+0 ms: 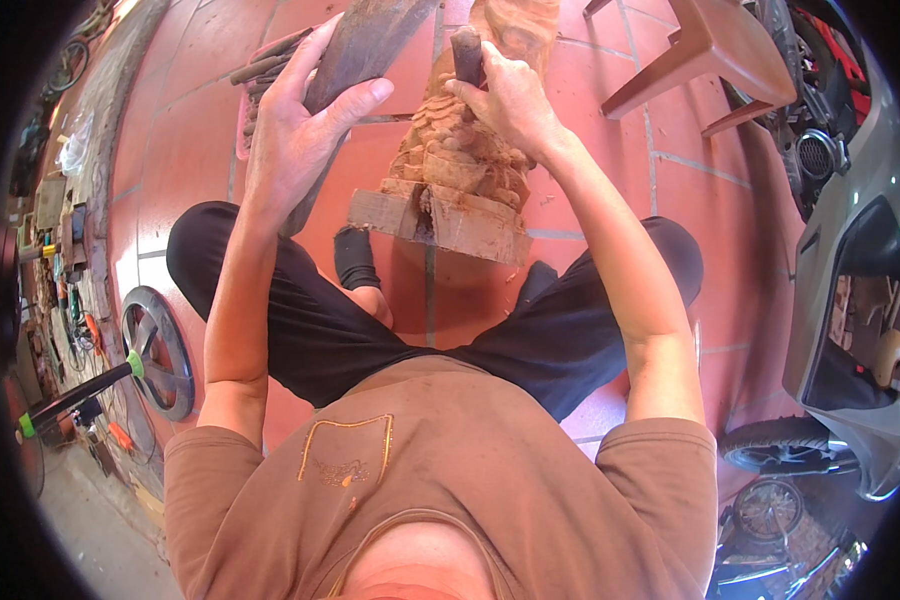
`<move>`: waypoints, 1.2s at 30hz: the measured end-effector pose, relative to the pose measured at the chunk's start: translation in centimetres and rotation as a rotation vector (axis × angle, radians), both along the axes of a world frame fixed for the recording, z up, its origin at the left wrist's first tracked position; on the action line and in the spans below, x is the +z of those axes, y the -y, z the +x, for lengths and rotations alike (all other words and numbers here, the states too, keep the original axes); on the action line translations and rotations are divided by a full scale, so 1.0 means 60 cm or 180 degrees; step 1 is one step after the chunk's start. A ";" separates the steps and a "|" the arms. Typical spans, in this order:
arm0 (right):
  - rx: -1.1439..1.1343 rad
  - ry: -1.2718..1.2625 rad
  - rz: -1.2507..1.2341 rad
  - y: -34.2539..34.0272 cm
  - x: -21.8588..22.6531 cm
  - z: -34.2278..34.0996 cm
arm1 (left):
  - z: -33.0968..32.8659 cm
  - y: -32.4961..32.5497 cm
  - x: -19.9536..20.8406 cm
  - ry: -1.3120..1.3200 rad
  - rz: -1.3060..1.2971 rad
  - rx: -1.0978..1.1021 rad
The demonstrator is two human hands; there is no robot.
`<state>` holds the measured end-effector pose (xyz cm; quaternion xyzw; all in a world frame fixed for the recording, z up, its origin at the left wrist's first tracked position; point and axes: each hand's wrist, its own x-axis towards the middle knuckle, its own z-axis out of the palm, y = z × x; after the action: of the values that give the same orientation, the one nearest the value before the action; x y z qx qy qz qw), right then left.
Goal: The person carves a wooden sculpture using a chisel and mallet. They repeatedly strike the chisel to shape the wood, focusing on detailed areas of the figure.
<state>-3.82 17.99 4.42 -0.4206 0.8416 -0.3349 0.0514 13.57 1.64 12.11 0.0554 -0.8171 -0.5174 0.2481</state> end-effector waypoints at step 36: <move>-0.0339 0.0683 -0.0721 -0.050 0.006 -0.018 | -0.006 0.027 -0.012 0.0530 -0.0150 -0.0086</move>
<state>-4.90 20.98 4.77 -0.3402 0.8093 -0.4729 0.0754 13.22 0.00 11.38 0.0815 -0.8475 -0.4949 0.1735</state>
